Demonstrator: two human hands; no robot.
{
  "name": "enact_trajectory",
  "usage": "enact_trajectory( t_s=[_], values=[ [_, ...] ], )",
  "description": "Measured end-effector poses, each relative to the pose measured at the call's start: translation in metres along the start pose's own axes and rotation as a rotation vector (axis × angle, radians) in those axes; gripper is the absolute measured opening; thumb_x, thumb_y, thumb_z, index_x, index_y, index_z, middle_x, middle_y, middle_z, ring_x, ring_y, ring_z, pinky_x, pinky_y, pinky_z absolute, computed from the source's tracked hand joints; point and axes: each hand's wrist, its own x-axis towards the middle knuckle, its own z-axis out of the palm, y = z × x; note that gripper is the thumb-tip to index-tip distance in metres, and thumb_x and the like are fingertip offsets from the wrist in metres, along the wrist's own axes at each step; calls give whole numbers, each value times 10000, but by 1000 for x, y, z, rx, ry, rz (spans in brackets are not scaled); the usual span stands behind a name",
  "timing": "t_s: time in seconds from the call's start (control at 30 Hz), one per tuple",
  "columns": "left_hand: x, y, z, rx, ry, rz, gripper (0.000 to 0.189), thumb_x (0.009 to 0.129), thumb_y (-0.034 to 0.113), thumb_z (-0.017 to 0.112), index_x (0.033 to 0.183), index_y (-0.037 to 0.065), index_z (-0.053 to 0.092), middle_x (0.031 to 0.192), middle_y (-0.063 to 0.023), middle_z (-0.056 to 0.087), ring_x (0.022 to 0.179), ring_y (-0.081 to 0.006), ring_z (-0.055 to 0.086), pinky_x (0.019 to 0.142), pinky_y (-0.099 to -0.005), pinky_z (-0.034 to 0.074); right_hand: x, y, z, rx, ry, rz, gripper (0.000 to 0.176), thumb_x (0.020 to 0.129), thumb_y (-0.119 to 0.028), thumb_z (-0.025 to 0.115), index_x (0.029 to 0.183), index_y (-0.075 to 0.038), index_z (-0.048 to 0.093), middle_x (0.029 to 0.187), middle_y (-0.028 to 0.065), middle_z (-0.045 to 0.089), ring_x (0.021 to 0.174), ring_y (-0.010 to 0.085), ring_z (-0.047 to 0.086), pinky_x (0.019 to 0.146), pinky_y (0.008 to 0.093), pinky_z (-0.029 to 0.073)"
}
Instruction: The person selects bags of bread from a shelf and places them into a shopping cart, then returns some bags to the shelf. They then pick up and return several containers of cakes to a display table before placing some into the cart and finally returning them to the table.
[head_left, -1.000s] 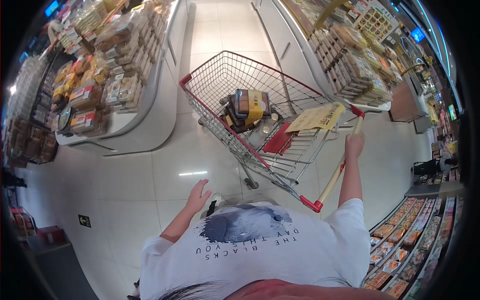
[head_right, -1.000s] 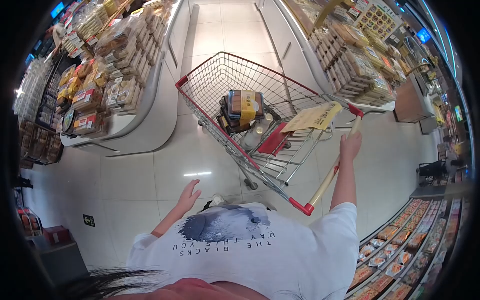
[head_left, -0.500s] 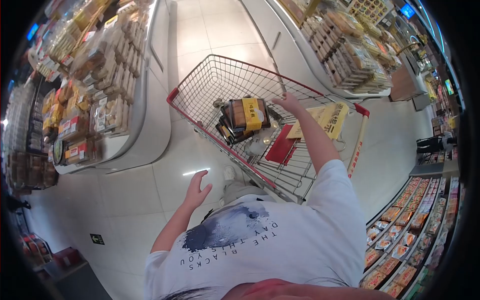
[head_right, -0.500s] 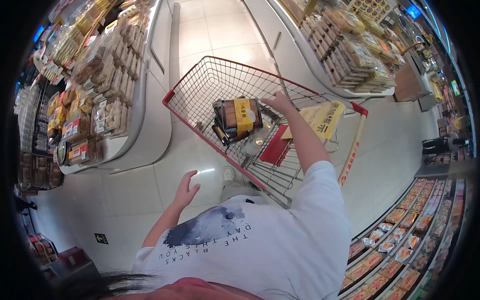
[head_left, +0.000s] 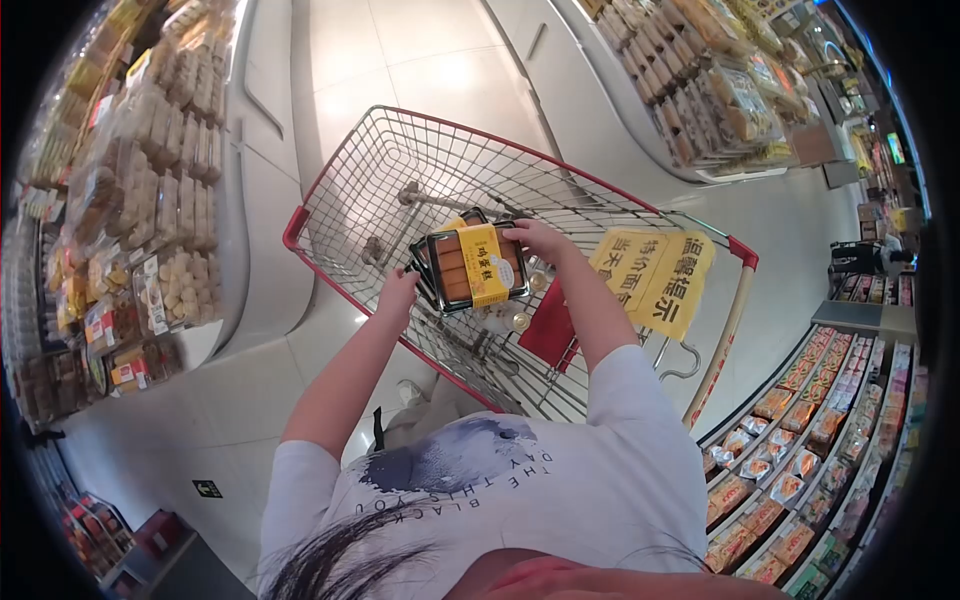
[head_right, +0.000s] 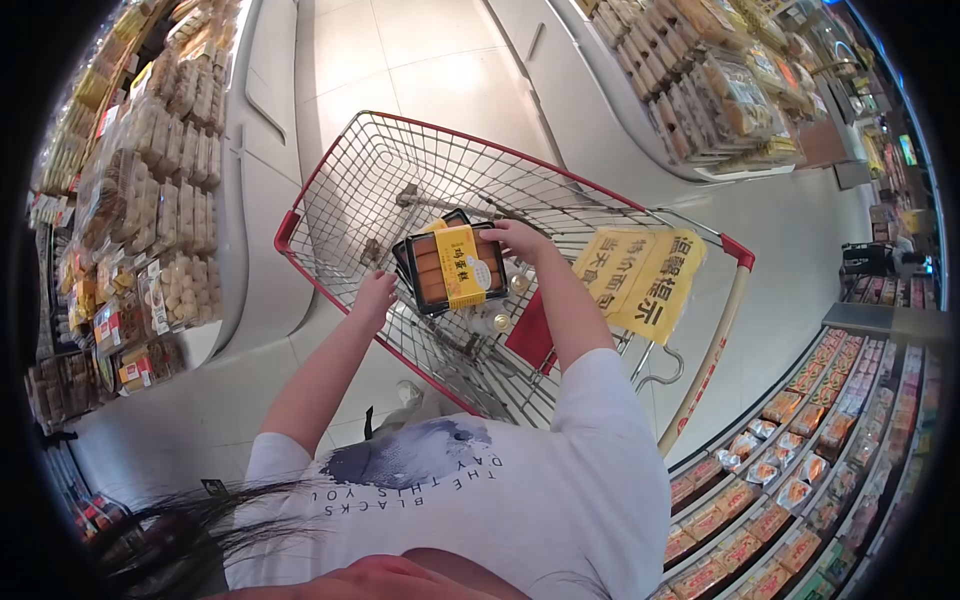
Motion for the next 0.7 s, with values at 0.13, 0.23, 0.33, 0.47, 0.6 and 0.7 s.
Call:
enact_trajectory(
  t_s=[0.13,0.23,0.33,0.47,0.6,0.7],
  values=[
    [44,-7,12,-119,-1,-181,333,782,228,572,1047,42,498,997,-86,488,882,-202,459,752,-405,397,0,7,6,237,146,-34,468,754,-280,651,1127,-44,494,1104,57,522,1026,190,474,823,408,401],
    [61,-19,13,-174,-84,-143,291,779,256,584,982,63,507,923,-60,514,842,-191,479,741,-433,397,9,23,3,340,169,-55,388,763,-236,635,1077,-37,526,1042,59,552,949,181,517,796,374,425],
    [54,-20,22,-148,-65,-107,268,767,244,620,924,63,499,840,-46,537,749,-171,519,688,-404,421,26,49,-7,539,37,-187,288,775,-180,600,1015,-25,559,954,67,589,865,186,561,774,342,455],
    [76,-36,23,-86,-39,-50,343,723,160,695,927,12,463,801,-65,544,713,-204,589,577,-363,494,13,42,-8,729,21,-68,269,783,-192,556,985,-16,576,962,98,618,864,225,593,815,355,468],
    [76,-43,35,-269,-21,40,384,713,135,711,978,12,462,874,-93,565,751,-210,597,623,-371,529,7,49,-11,795,119,-91,402,767,-298,568,1060,-24,560,1042,99,609,928,233,585,855,369,450],
    [37,-19,38,-257,97,105,394,671,134,745,920,26,459,846,-84,547,723,-180,561,610,-337,498,-6,39,-15,853,114,-168,444,752,-326,590,1089,-40,553,1053,102,606,968,255,577,869,395,452]
  ],
)
